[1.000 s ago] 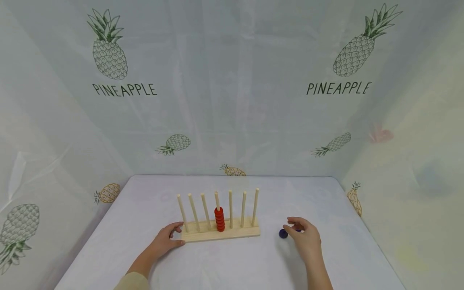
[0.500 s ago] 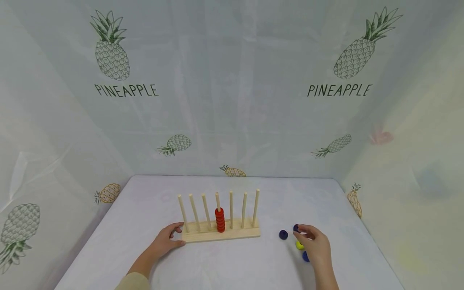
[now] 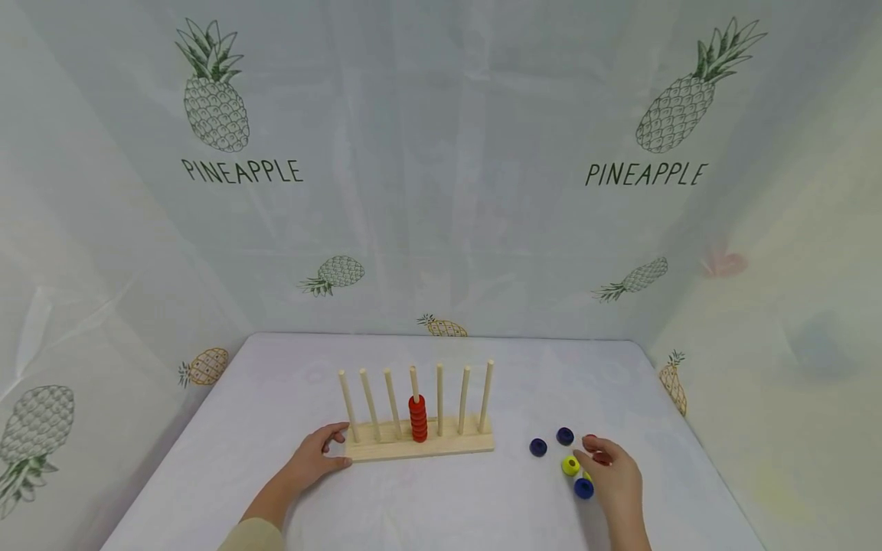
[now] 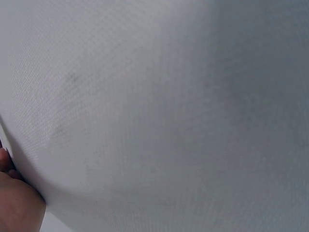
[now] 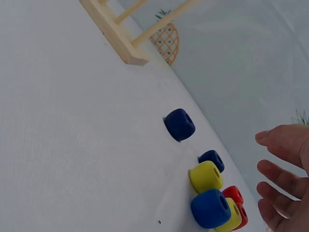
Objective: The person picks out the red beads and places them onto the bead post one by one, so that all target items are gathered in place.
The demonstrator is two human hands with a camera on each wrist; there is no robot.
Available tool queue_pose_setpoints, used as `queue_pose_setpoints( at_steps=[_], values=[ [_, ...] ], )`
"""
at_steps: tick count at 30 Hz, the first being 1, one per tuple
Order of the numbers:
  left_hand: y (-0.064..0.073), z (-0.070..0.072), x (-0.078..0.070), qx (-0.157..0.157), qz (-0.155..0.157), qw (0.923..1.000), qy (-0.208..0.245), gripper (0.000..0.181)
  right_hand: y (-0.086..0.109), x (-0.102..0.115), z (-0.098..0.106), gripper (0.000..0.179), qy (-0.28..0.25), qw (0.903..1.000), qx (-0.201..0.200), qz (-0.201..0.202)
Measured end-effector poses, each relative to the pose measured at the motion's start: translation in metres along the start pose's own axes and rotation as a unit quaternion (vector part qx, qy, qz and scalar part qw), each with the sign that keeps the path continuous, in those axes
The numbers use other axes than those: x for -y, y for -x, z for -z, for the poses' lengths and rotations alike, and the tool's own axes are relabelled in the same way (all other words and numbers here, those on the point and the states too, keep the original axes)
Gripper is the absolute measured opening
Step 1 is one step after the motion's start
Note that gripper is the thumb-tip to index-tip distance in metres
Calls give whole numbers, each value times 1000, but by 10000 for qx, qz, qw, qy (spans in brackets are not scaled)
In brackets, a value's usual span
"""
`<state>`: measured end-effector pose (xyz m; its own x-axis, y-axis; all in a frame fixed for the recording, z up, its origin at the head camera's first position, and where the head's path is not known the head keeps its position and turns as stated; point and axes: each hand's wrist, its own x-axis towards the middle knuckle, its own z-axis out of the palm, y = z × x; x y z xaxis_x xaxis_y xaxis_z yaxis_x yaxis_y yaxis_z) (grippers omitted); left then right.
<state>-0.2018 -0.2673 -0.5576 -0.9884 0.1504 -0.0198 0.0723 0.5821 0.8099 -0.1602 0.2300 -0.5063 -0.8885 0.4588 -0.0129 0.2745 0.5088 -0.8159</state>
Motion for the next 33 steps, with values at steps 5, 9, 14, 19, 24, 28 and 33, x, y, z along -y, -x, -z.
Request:
queue_pose_setpoints(
  at_steps=[5, 9, 14, 19, 24, 28, 33],
  values=[
    [-1, 0, 2, 44, -112, 9999, -10, 68, -1, -6, 0, 32, -54, 9998, -109, -169],
    [-2, 1, 4, 38, -104, 9999, 30, 68, -3, -10, -1, 32, -58, 9993, -277, -255],
    [-2, 1, 2, 29, -92, 10000, 9, 68, -7, -15, -3, 33, -31, 9979, -347, -538],
    [0, 1, 0, 0, -171, 9999, 9, 66, -10, -20, -5, 35, -51, 9963, -379, -775],
    [-1, 1, 0, -20, -121, 9999, 2, 66, -11, -25, -6, 35, -80, 9956, -421, -829],
    [-2, 0, 1, -19, -28, 10000, 46, 67, -14, -28, -7, 34, 24, 9946, -420, -953],
    [-2, 0, 3, -23, -30, 10000, 51, 67, -16, -32, -7, 33, 100, 9933, -395, -1078]
  ],
)
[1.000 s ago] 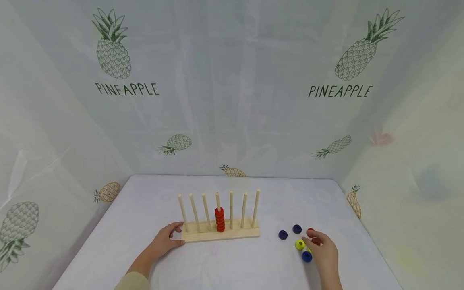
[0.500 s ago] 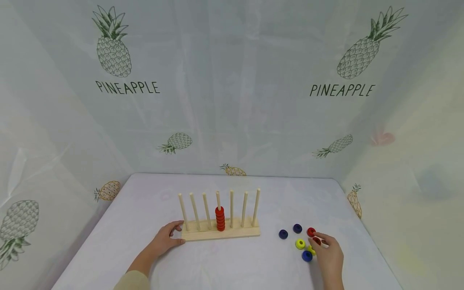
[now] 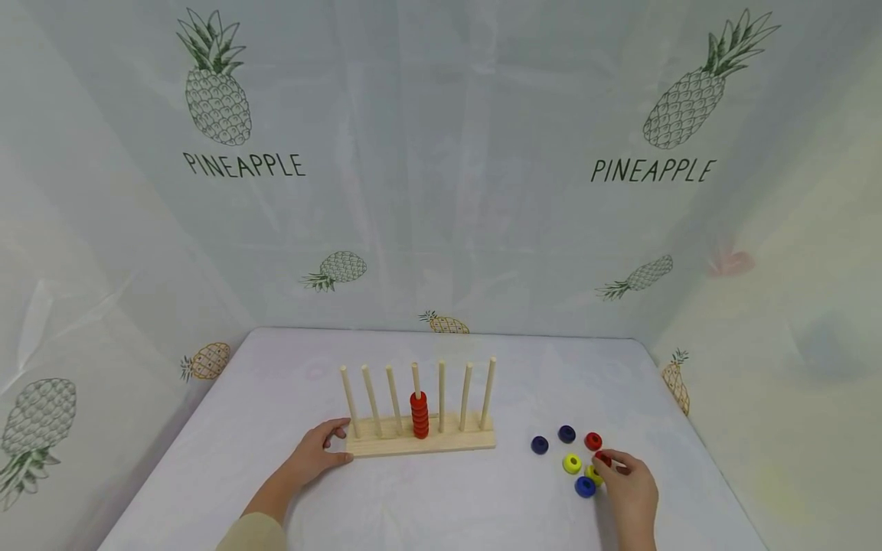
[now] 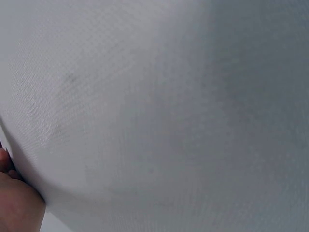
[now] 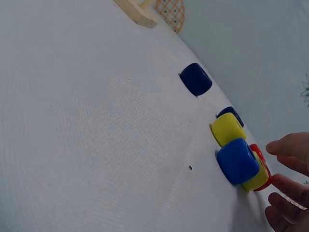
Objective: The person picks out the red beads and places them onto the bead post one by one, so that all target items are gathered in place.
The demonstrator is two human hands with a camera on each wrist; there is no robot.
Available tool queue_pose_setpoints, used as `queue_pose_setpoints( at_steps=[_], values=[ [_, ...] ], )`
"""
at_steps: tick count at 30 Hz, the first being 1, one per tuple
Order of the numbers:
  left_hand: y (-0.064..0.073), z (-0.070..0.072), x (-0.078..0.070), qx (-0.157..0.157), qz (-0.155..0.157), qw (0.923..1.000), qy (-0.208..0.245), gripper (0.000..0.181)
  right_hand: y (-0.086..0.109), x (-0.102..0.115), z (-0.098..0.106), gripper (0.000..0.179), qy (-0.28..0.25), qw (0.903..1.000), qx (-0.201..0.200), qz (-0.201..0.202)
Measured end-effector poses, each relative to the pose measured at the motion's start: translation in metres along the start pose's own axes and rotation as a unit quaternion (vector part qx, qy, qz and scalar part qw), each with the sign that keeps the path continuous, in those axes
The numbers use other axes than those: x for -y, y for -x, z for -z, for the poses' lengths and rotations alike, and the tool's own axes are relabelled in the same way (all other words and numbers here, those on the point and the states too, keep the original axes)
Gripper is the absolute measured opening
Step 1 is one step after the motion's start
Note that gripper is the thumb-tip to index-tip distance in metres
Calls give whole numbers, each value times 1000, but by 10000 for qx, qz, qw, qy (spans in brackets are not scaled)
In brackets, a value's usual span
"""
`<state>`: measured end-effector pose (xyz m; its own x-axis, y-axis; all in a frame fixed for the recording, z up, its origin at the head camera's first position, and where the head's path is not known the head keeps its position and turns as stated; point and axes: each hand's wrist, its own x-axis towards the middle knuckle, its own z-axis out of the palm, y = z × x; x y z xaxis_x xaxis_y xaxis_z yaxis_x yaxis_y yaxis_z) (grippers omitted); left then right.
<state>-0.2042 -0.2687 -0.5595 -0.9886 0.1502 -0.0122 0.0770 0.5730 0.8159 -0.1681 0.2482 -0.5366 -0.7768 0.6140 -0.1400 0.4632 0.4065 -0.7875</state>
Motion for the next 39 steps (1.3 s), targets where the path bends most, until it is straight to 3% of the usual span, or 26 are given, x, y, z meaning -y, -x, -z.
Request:
queue_pose_setpoints(
  at_steps=[19, 39],
  values=[
    [5, 0, -6, 71, -106, 9999, -116, 68, -9, -19, -4, 26, -378, 9986, -149, -340],
    [2, 1, -4, 43, -54, 10000, -58, 67, -11, -16, -6, 29, -315, 9985, -124, -422]
  ],
)
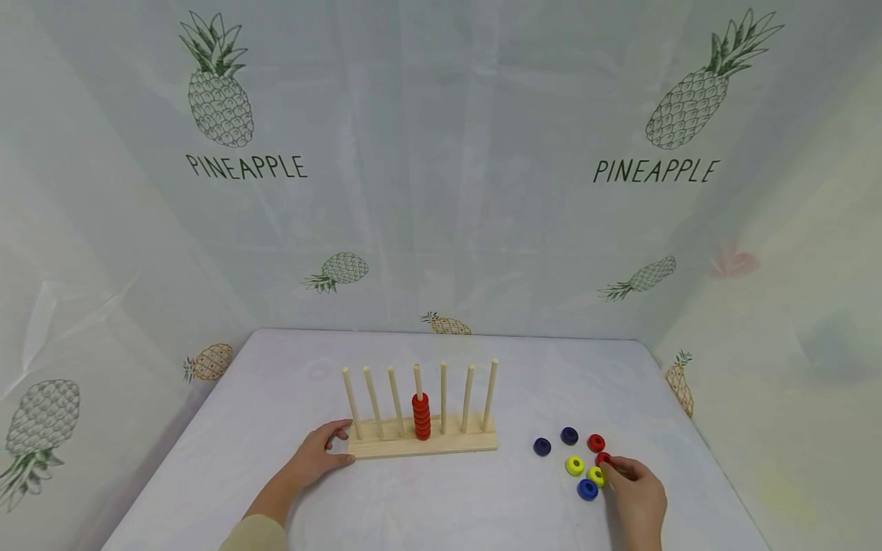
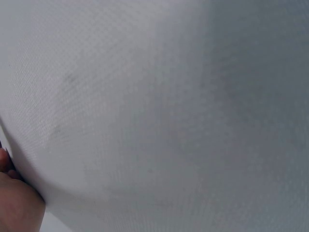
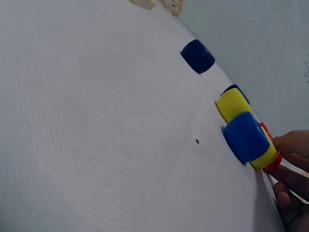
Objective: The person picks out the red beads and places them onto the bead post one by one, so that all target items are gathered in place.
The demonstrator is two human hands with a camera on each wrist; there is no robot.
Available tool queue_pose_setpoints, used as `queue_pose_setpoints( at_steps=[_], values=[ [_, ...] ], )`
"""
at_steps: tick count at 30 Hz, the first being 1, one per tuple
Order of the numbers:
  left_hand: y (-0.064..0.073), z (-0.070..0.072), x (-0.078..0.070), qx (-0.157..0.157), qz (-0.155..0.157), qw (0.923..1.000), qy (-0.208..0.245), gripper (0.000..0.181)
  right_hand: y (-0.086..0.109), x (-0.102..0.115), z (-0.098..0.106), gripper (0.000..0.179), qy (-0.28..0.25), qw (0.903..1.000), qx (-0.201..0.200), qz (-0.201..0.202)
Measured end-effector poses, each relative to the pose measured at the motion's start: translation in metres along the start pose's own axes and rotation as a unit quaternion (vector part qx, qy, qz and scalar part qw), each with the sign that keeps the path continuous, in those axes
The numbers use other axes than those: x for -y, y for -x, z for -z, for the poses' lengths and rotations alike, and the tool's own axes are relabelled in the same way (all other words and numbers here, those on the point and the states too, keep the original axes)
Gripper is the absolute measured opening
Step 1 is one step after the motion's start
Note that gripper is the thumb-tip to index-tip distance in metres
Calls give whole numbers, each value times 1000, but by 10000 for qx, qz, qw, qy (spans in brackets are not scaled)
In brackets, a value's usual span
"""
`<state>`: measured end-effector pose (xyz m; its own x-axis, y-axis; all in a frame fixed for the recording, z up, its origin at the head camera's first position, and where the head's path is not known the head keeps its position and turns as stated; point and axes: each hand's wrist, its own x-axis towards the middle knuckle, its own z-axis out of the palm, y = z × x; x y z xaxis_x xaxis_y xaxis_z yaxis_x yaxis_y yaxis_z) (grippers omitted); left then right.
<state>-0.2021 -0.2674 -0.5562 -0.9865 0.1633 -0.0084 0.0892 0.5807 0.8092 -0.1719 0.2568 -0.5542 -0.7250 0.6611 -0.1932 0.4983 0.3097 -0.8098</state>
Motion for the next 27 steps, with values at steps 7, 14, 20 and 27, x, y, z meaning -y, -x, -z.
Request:
queue_pose_setpoints(
  at_steps=[7, 14, 20, 27],
  values=[
    [0, 1, -2, -8, 10, 10000, 26, 68, 0, 1, 1, 28, 25, 10000, 13, 92],
    [0, 0, -2, 13, 60, 10000, 37, 68, 5, 9, 6, 29, -23, 9998, 51, 208],
    [0, 0, -1, 10, 51, 10000, -6, 68, 11, 19, 8, 33, -20, 9993, 152, 333],
    [0, -1, 0, -43, 80, 9999, -51, 67, 14, 32, 8, 32, -82, 9979, 166, 627]
  ],
)
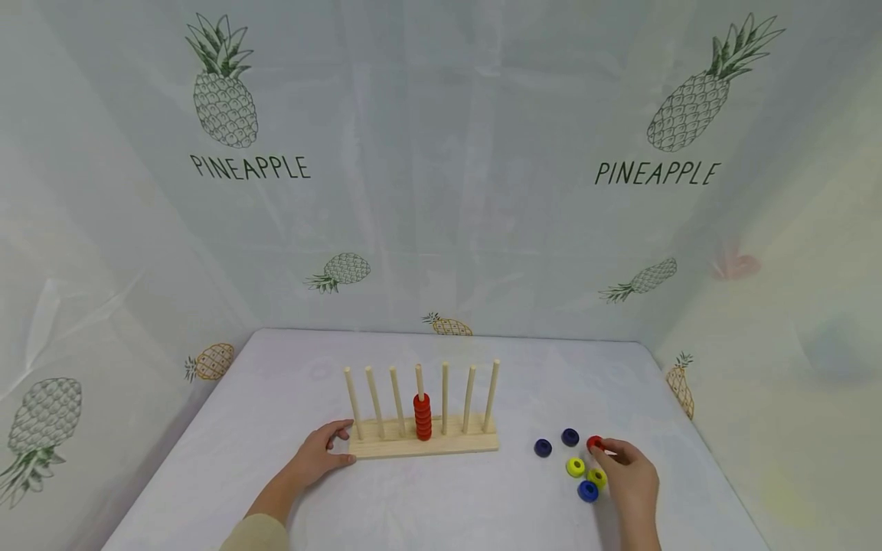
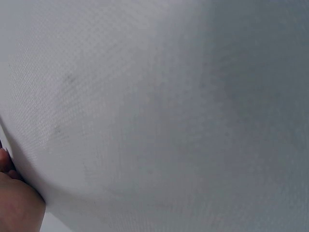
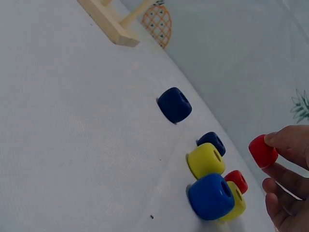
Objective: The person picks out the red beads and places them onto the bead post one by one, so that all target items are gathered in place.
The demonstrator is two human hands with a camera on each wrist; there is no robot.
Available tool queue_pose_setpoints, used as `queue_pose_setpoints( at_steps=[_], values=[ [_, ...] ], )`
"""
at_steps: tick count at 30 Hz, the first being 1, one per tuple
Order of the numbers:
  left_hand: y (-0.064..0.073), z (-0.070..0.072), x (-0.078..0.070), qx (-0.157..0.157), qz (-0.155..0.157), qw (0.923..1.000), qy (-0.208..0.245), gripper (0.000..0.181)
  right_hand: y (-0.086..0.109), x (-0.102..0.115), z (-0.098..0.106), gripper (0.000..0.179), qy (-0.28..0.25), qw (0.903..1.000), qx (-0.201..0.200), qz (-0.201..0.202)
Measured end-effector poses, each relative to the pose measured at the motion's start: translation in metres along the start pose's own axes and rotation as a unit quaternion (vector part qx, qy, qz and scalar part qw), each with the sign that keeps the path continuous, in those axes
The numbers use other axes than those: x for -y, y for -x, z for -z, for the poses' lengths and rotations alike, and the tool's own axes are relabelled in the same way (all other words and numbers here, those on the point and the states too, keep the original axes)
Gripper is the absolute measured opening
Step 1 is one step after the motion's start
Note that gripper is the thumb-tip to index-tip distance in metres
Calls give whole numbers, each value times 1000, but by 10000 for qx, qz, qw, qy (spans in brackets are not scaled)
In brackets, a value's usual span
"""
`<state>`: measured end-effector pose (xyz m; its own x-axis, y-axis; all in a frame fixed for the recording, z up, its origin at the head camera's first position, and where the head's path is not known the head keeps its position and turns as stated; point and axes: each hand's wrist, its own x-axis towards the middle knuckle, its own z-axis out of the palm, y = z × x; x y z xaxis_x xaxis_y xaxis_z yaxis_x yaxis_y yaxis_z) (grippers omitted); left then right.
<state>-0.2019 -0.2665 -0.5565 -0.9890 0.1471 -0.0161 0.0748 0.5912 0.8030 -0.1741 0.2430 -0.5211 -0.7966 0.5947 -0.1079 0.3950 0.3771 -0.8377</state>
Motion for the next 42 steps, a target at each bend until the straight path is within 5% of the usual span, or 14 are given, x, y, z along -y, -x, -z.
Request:
queue_pose_setpoints(
  at_steps=[13, 23, 42],
  values=[
    [-2, -1, 5, -39, 47, 10000, 2, 69, 9, 24, -9, 29, -97, 9973, 154, 712],
    [1, 0, 1, 1, -50, 10000, 32, 69, 23, 39, -21, 26, -309, 9884, 835, 1233],
    [2, -2, 2, -23, -251, 9997, 53, 67, 47, 75, -34, 21, -338, 9733, 1615, 1594]
  ],
)
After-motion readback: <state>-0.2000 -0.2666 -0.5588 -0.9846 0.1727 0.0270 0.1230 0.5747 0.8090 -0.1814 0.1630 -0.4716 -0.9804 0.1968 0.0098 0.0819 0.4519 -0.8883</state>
